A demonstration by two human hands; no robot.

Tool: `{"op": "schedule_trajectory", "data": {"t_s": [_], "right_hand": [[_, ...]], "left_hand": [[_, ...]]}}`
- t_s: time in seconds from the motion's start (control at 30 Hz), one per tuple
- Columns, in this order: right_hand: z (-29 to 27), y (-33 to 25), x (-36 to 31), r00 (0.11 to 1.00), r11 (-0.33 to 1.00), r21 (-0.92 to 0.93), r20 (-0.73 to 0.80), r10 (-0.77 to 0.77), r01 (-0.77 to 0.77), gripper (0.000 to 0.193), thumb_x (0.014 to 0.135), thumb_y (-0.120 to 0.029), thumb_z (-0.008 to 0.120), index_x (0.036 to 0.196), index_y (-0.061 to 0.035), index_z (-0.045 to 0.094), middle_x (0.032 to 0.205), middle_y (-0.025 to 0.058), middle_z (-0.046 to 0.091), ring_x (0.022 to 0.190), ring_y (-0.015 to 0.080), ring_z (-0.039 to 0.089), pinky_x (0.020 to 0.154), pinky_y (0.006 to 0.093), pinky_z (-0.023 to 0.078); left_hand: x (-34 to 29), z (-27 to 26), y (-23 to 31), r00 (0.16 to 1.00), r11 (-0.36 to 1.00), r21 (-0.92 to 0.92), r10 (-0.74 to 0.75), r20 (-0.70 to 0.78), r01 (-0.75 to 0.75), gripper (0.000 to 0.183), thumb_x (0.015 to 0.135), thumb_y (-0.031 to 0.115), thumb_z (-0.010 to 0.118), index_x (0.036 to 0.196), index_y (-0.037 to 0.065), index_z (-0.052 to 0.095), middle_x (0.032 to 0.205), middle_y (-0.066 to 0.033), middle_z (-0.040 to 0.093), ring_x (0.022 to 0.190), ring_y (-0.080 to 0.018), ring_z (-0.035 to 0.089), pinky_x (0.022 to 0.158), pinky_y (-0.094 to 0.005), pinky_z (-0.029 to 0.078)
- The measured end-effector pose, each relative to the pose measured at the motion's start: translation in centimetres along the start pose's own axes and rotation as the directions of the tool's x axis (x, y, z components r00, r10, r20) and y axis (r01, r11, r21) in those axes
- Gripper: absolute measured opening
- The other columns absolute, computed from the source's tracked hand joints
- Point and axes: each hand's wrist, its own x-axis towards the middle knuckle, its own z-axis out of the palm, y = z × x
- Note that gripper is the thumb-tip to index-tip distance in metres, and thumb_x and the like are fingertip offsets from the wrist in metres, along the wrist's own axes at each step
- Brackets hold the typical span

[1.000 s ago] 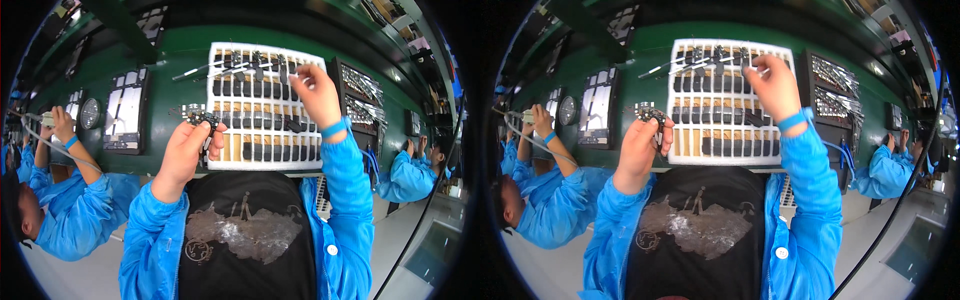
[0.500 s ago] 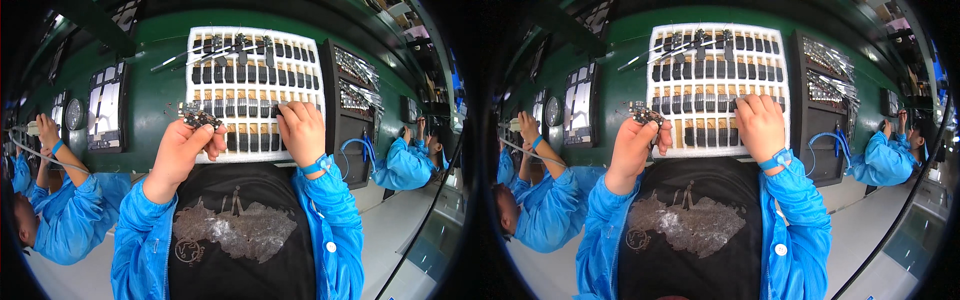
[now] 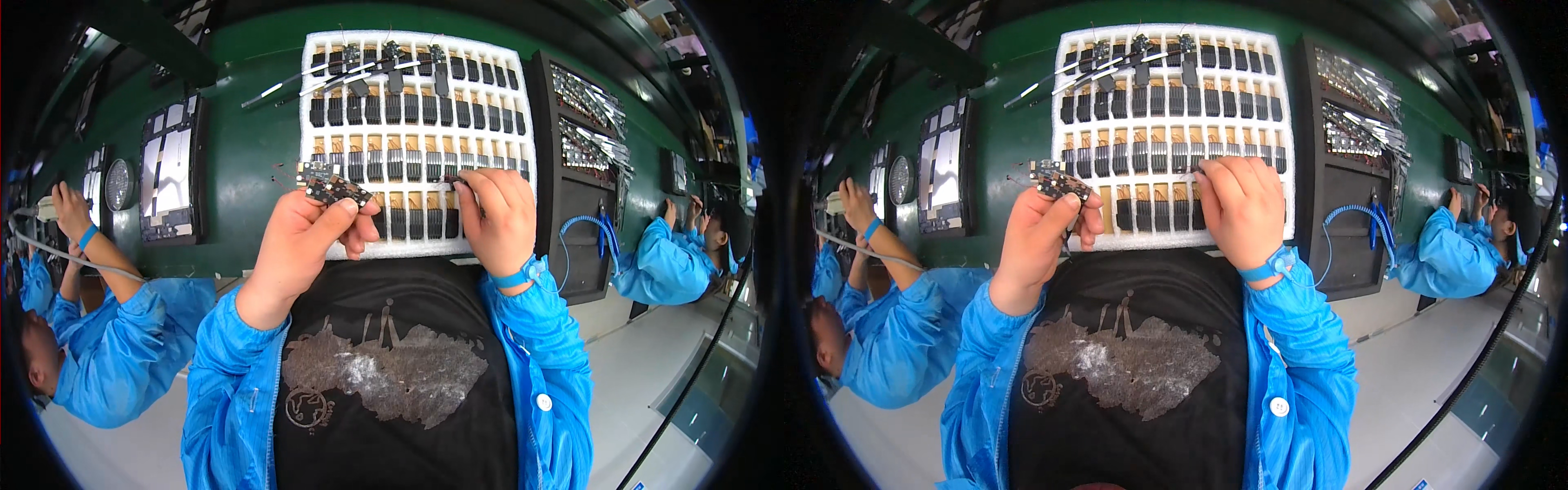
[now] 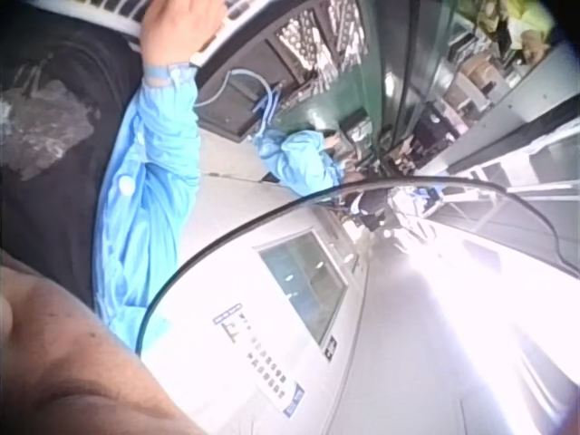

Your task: Assembling electronic components and circuit boards on a factory production line.

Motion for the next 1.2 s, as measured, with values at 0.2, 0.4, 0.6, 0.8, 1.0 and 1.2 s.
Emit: {"op": "schedule_trajectory", "data": {"t_s": [0.2,0.4,0.6,0.8,1.0,1.2], "right_hand": [[0.5,0.4,-0.4,0.994,0.99,0.111,0.077,0.074,-0.082,0.015,0.082,-0.003,0.072,0.096,-0.005,0.067,0.083,0.0108,0.066,0.074,0.0305,0.061,0.066,0.0393,0.049],[-1.1,-1.9,0.0,0.85,0.725,0.447,0.216,0.481,-0.524,0.016,0.089,-0.004,0.07,0.105,-0.004,0.067,0.081,0.005,0.065,0.069,0.0115,0.058,0.06,0.0265,0.046],[-3.4,-3.8,0.7,0.733,0.23,0.732,0.497,0.464,-0.642,0.022,0.096,0.0,0.062,0.117,0.0004,0.059,0.092,0.003,0.065,0.081,0.0078,0.058,0.074,0.0211,0.047],[-3.1,-3.9,0.1,0.673,-0.045,0.724,0.661,0.333,-0.689,0.009,0.098,-0.005,0.061,0.106,-0.0022,0.058,0.089,0.0019,0.063,0.076,0.0068,0.056,0.069,0.0219,0.046],[-2.8,-4.8,0.1,0.652,0.008,0.684,0.692,0.309,-0.73,0.005,0.099,-0.006,0.06,0.102,-0.0028,0.058,0.085,-0.0006,0.059,0.076,0.005,0.053,0.067,0.0208,0.044],[-2.4,-5.8,0.0,0.732,0.202,0.707,0.625,0.271,-0.678,0.005,0.098,-0.006,0.059,0.101,-0.0022,0.058,0.087,-0.0016,0.058,0.073,0.003,0.046,0.064,0.0192,0.038]], "left_hand": [[0.0,0.5,0.0,1.0,1.0,0.005,-0.018,0.011,0.018,0.024,0.101,0.014,0.051,0.105,-0.003,0.067,0.081,-0.0117,0.068,0.067,-0.0151,0.061,0.061,-0.0285,0.051],[-0.1,0.4,-0.1,1.0,1.0,-0.006,-0.015,0.01,0.015,0.024,0.101,0.012,0.051,0.105,-0.005,0.067,0.082,-0.0102,0.069,0.067,-0.0131,0.062,0.062,-0.0278,0.052],[0.1,1.1,-0.2,0.999,1.0,0.002,-0.027,0.023,0.027,0.023,0.101,0.011,0.051,0.105,-0.005,0.067,0.082,-0.0106,0.069,0.068,-0.0134,0.062,0.063,-0.028,0.053],[0.1,1.5,0.0,0.999,0.999,0.03,-0.04,0.011,0.04,0.024,0.1,0.012,0.051,0.104,-0.005,0.067,0.082,-0.0128,0.068,0.069,-0.0163,0.063,0.062,-0.0296,0.053],[0.0,1.4,-0.1,0.998,0.998,-0.025,-0.059,0.034,0.06,0.021,0.101,0.009,0.052,0.106,-0.005,0.067,0.083,-0.0073,0.07,0.069,-0.0106,0.063,0.064,-0.0261,0.053],[-0.1,1.8,-0.3,0.996,0.996,-0.024,-0.086,0.037,0.087,0.021,0.101,0.01,0.053,0.107,-0.004,0.067,0.084,-0.0061,0.069,0.07,-0.0099,0.062,0.064,-0.0256,0.053]]}}
